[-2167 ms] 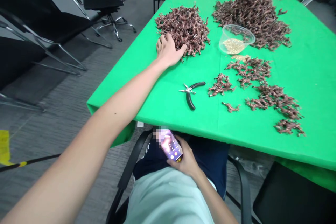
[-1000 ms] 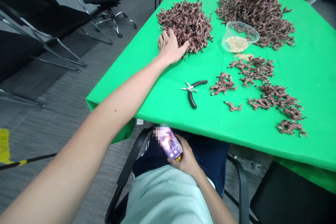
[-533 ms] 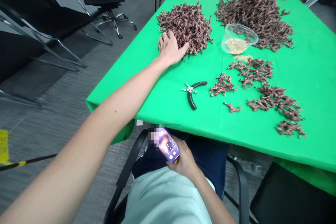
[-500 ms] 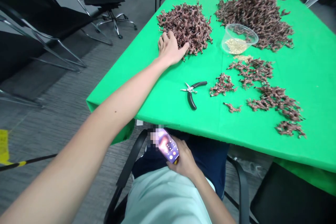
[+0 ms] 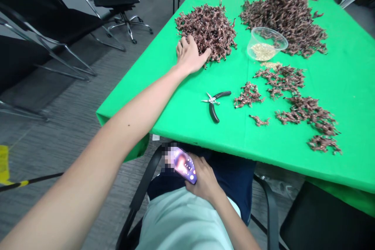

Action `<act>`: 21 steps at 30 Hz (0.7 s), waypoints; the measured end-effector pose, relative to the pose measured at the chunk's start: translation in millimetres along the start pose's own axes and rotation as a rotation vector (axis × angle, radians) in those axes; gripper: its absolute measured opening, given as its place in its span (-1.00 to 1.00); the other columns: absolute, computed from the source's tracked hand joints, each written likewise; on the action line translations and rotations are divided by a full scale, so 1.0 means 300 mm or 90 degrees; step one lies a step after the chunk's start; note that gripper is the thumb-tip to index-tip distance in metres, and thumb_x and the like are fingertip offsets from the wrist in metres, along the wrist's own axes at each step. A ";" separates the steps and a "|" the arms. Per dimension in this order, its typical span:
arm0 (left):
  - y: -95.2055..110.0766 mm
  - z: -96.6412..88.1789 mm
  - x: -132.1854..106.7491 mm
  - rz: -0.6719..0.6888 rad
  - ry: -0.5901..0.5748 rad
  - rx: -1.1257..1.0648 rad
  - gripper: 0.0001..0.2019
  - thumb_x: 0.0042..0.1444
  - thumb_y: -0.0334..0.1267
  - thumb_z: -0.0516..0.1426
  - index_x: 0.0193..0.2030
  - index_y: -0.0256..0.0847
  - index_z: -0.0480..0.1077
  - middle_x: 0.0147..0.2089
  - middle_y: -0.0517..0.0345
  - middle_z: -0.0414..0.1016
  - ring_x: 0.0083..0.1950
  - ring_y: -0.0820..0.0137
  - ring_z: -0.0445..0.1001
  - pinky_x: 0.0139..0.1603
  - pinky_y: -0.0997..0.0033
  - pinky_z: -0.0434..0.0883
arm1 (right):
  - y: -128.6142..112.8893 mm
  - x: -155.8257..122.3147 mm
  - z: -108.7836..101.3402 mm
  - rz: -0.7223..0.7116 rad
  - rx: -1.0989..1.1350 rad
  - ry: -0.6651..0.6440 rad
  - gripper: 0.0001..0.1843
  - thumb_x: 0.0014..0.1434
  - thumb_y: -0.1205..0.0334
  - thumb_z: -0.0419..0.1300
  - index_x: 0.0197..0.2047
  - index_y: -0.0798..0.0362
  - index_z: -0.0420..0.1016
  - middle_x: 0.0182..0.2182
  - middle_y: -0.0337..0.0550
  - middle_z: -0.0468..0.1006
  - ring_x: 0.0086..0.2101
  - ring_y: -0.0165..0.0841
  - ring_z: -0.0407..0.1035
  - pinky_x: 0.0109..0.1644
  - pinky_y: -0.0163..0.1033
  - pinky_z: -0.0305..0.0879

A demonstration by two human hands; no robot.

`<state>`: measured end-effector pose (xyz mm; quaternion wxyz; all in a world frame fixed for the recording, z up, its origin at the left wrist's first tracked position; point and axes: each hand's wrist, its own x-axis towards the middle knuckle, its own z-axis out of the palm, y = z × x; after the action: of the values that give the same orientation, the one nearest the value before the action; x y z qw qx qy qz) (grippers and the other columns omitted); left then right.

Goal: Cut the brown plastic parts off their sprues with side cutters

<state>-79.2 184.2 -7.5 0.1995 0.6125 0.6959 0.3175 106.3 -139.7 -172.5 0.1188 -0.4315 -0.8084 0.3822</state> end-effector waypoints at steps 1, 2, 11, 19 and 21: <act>-0.001 0.001 0.001 0.001 -0.001 -0.002 -0.04 -0.07 0.38 0.02 0.45 0.19 -0.19 0.48 0.24 0.00 0.54 0.06 -0.42 0.47 -0.14 -0.31 | 0.002 0.001 0.005 0.003 -0.002 0.001 0.05 -0.11 0.27 0.29 0.43 -0.02 -0.04 0.29 -0.04 0.21 0.20 0.01 0.13 0.31 0.08 0.11; -0.002 0.002 0.003 0.002 0.000 -0.002 -0.05 -0.06 0.37 0.02 0.45 0.19 -0.18 0.48 0.23 0.00 0.54 0.05 -0.41 0.47 -0.14 -0.30 | 0.004 0.004 0.010 0.008 -0.006 0.000 0.06 -0.10 0.26 0.30 0.43 -0.01 -0.06 0.30 -0.03 0.21 0.21 0.01 0.12 0.30 0.08 0.11; -0.019 0.014 0.020 0.011 0.041 0.016 -0.09 -0.03 0.34 0.06 0.43 0.14 -0.11 0.47 0.15 0.01 0.52 -0.04 -0.25 0.47 -0.12 -0.26 | -0.021 0.086 0.022 0.058 -0.088 -0.047 0.21 -0.17 0.14 0.44 0.45 -0.01 -0.11 0.23 0.20 0.20 0.18 0.15 0.12 0.23 0.30 0.06; -0.009 0.007 0.013 0.000 0.004 0.015 -0.10 0.02 0.32 0.05 0.45 0.17 -0.19 0.46 0.17 0.06 0.54 0.02 -0.34 0.48 -0.13 -0.27 | -0.033 0.128 0.011 0.060 -0.087 -0.082 0.23 -0.24 0.19 0.48 0.43 -0.09 -0.05 0.18 0.17 0.19 0.15 0.12 0.18 0.17 0.17 0.19; -0.009 0.007 0.011 0.000 -0.022 0.005 -0.12 0.04 0.32 0.04 0.45 0.22 -0.22 0.43 0.20 0.12 0.54 0.05 -0.34 0.49 -0.14 -0.27 | -0.030 0.128 0.008 0.064 -0.069 -0.087 0.23 -0.24 0.20 0.48 0.43 -0.15 -0.05 0.17 0.12 0.20 0.11 0.08 0.23 0.10 0.10 0.28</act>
<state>-80.3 187.8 -10.5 0.2090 0.6185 0.6936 0.3044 76.5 -113.6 -172.9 0.0205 -0.4505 -0.8114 0.3719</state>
